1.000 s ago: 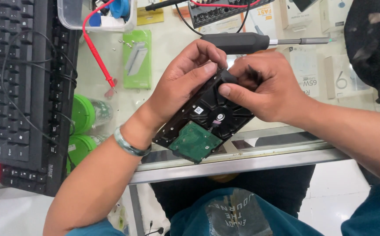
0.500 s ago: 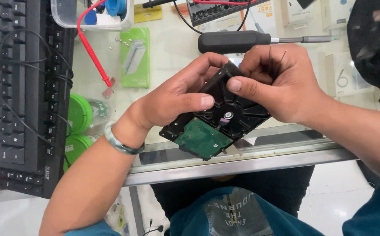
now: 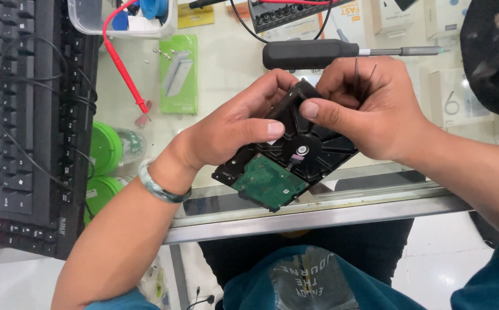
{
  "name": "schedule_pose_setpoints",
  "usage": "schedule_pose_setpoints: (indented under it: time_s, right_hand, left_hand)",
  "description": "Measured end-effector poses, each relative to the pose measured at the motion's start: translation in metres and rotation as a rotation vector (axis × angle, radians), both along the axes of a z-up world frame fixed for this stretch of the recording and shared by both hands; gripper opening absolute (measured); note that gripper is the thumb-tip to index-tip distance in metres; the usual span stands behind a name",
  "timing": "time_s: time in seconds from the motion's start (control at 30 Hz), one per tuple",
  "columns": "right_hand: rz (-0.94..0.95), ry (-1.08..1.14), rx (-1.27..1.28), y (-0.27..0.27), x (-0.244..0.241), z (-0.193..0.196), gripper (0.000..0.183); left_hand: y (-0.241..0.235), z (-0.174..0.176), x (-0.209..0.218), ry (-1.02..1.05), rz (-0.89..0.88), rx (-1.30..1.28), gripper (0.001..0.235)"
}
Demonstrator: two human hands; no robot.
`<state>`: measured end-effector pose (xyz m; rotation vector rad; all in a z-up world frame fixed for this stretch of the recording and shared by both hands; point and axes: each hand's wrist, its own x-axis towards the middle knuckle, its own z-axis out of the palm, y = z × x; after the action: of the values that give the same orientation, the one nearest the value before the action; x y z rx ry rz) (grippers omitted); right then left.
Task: The person uses a screwdriver to remove screws from a hard drive, then uses a plastic pry tool to separate the casing. They inspect the internal components and reassemble the drive.
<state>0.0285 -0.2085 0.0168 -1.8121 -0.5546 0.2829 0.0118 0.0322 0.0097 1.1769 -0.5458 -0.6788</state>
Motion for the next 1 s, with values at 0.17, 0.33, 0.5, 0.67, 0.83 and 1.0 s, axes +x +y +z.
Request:
schedule_pose_setpoints:
  time_s: [0.17,0.33,0.5,0.67,0.83,1.0]
  right_hand:
    - [-0.005,-0.020,-0.027,0.000,0.001,0.001,0.028]
    - [-0.075,-0.168,-0.048,-0.008,0.004,0.006,0.016]
    - [-0.215,-0.162,0.212,-0.011,0.014,0.000,0.045]
    - [-0.051,0.084,0.236,0.004,0.006,-0.009,0.051]
    - [0.133,0.133,0.100,0.009,-0.002,-0.015,0.054]
    - [0.133,0.250,0.105,0.013,-0.003,-0.012,0.051]
  left_hand:
    - [-0.001,0.001,-0.001,-0.016,0.012,0.010,0.041]
    - [-0.007,-0.005,-0.004,-0.100,0.132,-0.009,0.031]
    - [-0.011,-0.015,-0.004,-0.041,0.418,-0.269,0.024]
    - [-0.013,-0.016,-0.005,-0.101,0.627,-0.299,0.028]
    - [-0.015,-0.018,-0.005,-0.106,0.774,-0.373,0.026]
    - [-0.020,-0.016,-0.005,0.077,0.732,-0.600,0.021]
